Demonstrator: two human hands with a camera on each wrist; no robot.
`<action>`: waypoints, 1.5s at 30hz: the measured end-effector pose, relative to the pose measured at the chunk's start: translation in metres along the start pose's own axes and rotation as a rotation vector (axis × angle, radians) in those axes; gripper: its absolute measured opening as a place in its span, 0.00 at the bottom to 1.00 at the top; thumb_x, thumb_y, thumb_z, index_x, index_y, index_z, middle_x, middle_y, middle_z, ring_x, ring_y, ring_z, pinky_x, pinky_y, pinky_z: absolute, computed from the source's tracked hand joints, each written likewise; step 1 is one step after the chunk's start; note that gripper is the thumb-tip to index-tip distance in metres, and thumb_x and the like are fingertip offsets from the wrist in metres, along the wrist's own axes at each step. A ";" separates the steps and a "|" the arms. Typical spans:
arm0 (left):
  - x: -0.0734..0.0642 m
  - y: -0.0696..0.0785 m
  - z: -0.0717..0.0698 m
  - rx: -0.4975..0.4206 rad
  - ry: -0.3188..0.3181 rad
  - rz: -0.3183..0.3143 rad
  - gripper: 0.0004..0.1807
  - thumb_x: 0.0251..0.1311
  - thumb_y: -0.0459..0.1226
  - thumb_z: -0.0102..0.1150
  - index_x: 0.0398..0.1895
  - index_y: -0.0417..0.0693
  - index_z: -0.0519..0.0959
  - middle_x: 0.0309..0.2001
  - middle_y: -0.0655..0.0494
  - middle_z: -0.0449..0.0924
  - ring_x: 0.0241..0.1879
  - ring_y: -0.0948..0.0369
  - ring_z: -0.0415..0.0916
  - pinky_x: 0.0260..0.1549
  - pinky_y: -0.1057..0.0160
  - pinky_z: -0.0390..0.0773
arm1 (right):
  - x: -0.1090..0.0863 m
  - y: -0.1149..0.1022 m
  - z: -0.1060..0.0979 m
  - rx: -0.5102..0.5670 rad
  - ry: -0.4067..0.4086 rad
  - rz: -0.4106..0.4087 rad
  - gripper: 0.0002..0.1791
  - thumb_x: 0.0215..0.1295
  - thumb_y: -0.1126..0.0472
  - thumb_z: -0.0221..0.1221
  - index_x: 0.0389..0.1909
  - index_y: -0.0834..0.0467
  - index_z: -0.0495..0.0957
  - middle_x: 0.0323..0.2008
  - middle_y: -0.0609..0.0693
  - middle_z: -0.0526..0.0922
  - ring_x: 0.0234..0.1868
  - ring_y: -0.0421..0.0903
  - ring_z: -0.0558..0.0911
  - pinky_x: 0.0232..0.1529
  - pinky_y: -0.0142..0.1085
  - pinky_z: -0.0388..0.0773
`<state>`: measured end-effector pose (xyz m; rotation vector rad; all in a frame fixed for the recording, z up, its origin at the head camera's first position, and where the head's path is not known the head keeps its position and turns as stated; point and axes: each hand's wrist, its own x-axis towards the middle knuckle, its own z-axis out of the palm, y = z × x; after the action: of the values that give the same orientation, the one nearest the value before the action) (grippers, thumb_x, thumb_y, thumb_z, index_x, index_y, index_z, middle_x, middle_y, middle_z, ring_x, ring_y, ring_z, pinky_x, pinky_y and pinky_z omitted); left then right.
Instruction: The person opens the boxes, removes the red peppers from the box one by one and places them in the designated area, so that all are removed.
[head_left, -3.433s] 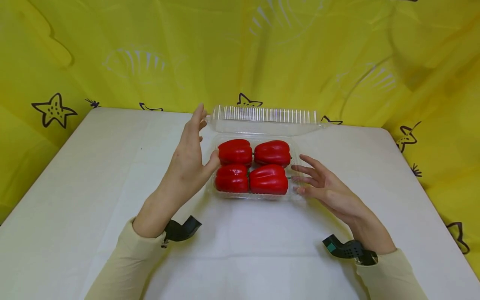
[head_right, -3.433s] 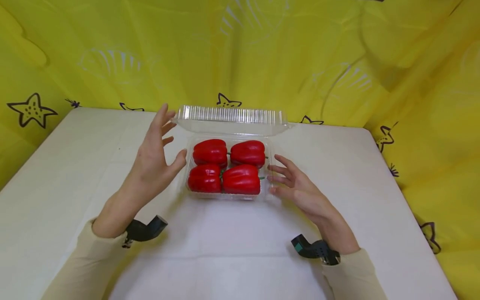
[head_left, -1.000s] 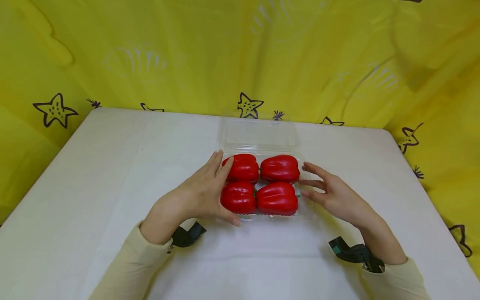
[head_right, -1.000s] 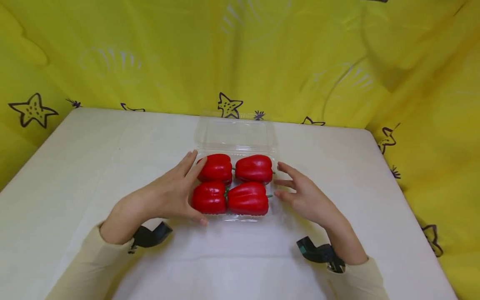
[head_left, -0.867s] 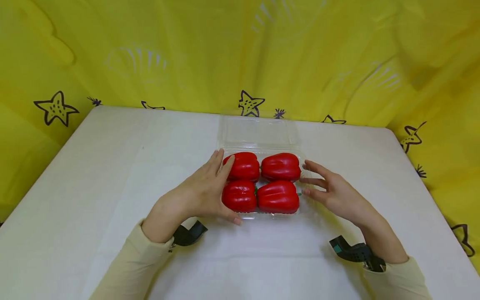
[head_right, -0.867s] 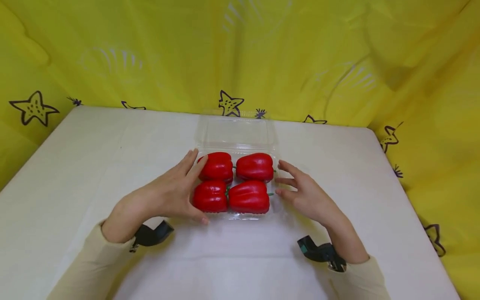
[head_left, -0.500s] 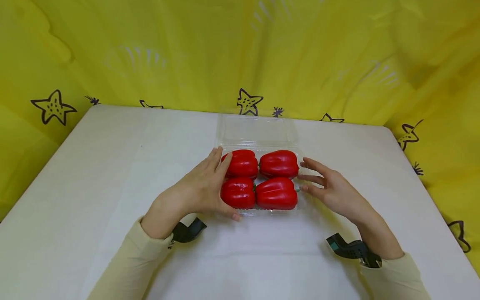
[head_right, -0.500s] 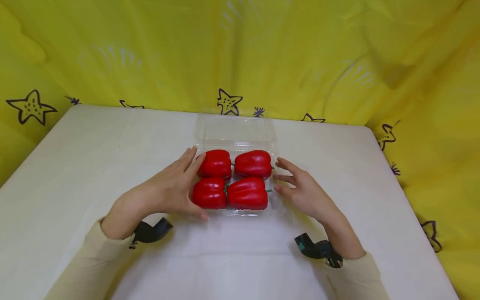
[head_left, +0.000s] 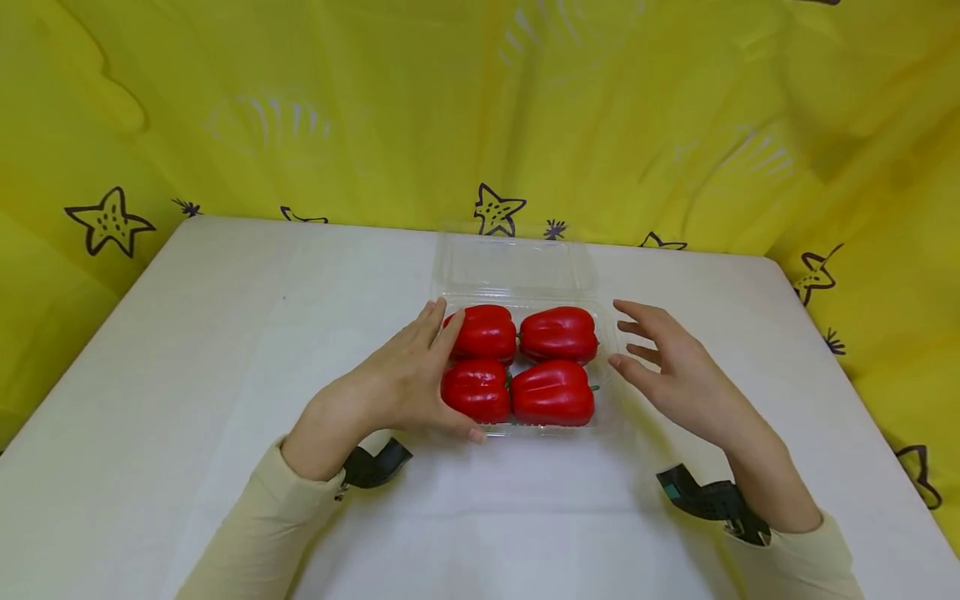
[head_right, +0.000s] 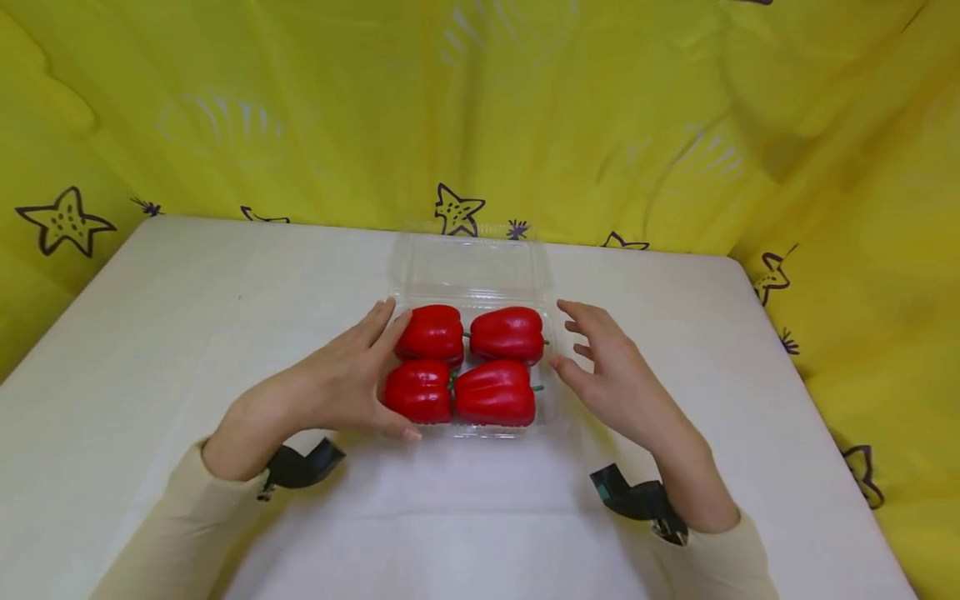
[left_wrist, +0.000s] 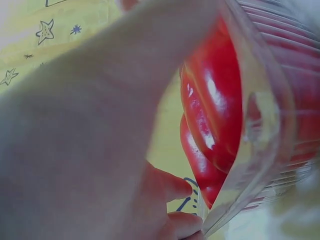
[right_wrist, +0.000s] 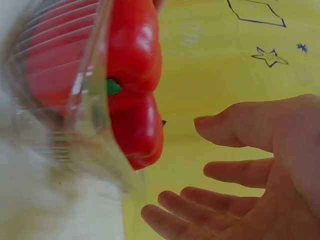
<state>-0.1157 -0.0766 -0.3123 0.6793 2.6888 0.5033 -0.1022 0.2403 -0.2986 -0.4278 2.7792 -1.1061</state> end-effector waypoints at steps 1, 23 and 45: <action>0.001 0.001 0.000 0.002 0.000 -0.001 0.75 0.35 0.68 0.72 0.80 0.44 0.41 0.81 0.42 0.36 0.80 0.45 0.33 0.75 0.45 0.53 | 0.001 -0.002 0.000 -0.016 0.014 -0.024 0.35 0.69 0.63 0.59 0.74 0.59 0.57 0.71 0.62 0.62 0.68 0.63 0.69 0.60 0.58 0.74; 0.003 0.006 0.008 0.017 0.011 -0.008 0.75 0.34 0.66 0.75 0.80 0.43 0.43 0.80 0.41 0.36 0.80 0.44 0.34 0.75 0.45 0.53 | 0.030 -0.003 0.021 -0.280 -0.092 -0.214 0.30 0.62 0.70 0.63 0.66 0.62 0.69 0.67 0.60 0.69 0.66 0.60 0.71 0.60 0.55 0.77; 0.002 0.004 0.009 0.018 0.038 -0.016 0.75 0.32 0.66 0.76 0.80 0.44 0.45 0.80 0.41 0.38 0.80 0.44 0.36 0.73 0.44 0.58 | 0.034 0.006 0.027 -0.351 -0.072 -0.438 0.30 0.64 0.73 0.58 0.68 0.67 0.66 0.65 0.69 0.67 0.67 0.66 0.66 0.63 0.59 0.72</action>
<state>-0.1124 -0.0703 -0.3193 0.6596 2.7351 0.4931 -0.1300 0.2167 -0.3222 -1.1332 2.8901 -0.6338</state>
